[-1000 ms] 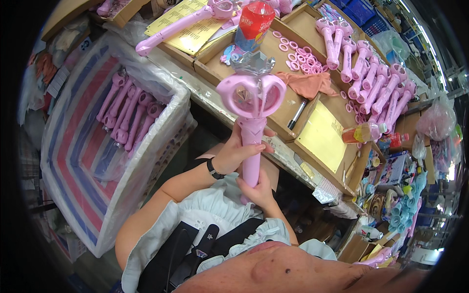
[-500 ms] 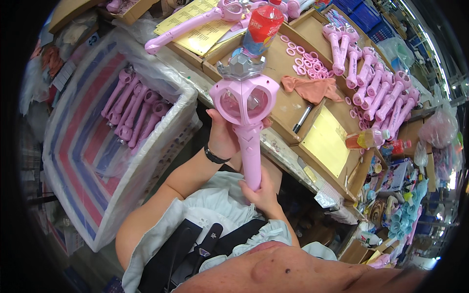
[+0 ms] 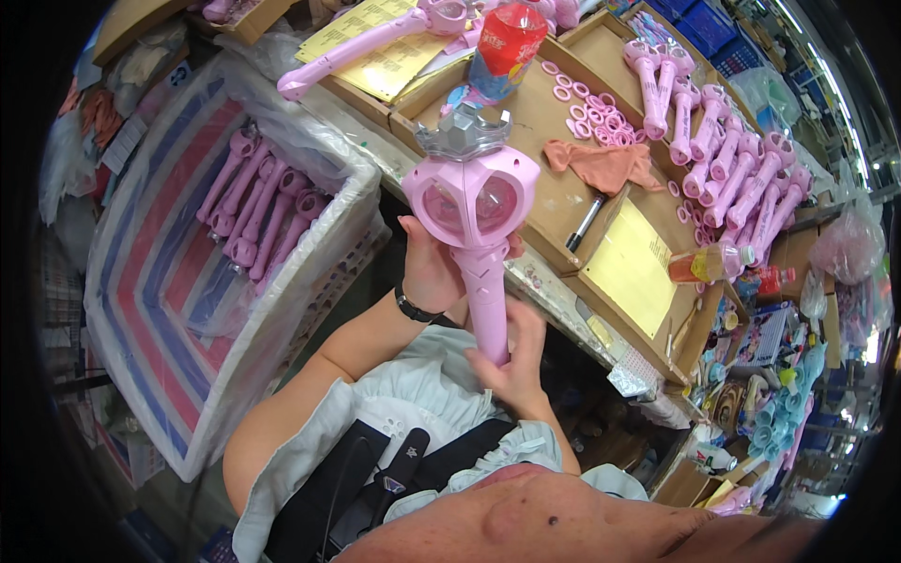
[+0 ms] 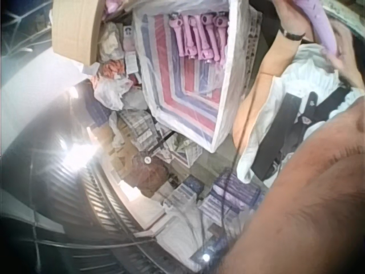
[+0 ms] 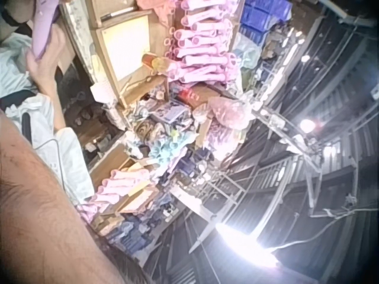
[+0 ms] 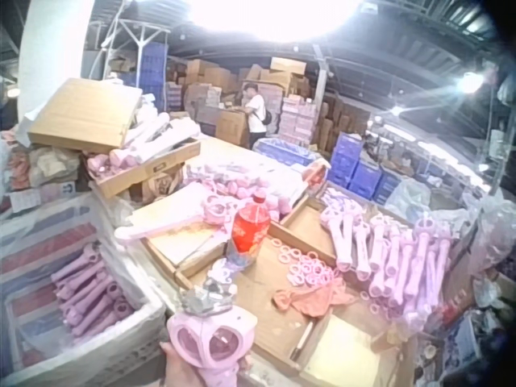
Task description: The person assembles pink light-up wands by inserting a small pink cap into the handle, attaching a silver crown piece to the top, and testing the light function. They repeat this process for multiple wands, placing finished units into a nearby crate.
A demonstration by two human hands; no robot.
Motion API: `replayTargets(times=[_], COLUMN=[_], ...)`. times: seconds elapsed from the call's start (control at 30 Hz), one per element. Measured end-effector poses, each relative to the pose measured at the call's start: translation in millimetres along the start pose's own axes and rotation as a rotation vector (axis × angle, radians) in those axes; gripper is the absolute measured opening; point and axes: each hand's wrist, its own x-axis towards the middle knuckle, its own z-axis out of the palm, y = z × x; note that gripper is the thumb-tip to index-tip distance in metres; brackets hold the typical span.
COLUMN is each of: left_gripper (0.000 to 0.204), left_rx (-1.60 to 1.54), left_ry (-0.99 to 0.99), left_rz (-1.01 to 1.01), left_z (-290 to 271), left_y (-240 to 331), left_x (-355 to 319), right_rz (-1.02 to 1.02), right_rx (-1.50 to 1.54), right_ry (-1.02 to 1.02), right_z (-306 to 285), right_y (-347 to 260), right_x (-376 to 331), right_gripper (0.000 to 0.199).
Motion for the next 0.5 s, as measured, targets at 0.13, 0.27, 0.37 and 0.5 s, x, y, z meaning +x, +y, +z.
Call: replayTargets(times=[0.13,0.27,0.37,0.5], left_gripper=[0.108,0.110,0.100,0.099], left_rx=[0.054,0.070,0.006,-0.052], left_ry=[0.046,0.237,0.039,-0.019], left_rz=[-0.064,-0.072,-0.061,-0.098], left_z=[7.5,18.2,15.1,4.4], left_y=[-2.2,-4.1,-1.9,-1.8], left_x=[-7.5,-17.7,-17.5,-17.0], right_rz=[-0.385,-0.467,-0.500,-0.481], right_rx=[-0.257,-0.458,-0.501,-0.514], right_ry=[0.316,0.291,0.307,0.313], right_z=[-17.0,-21.9,-16.1,-12.0], right_y=[-18.5,-46.4,-54.7,-48.1], right_x=[46.2,86.5,99.4,89.9], right_gripper=[0.061,0.051,0.048,0.045])
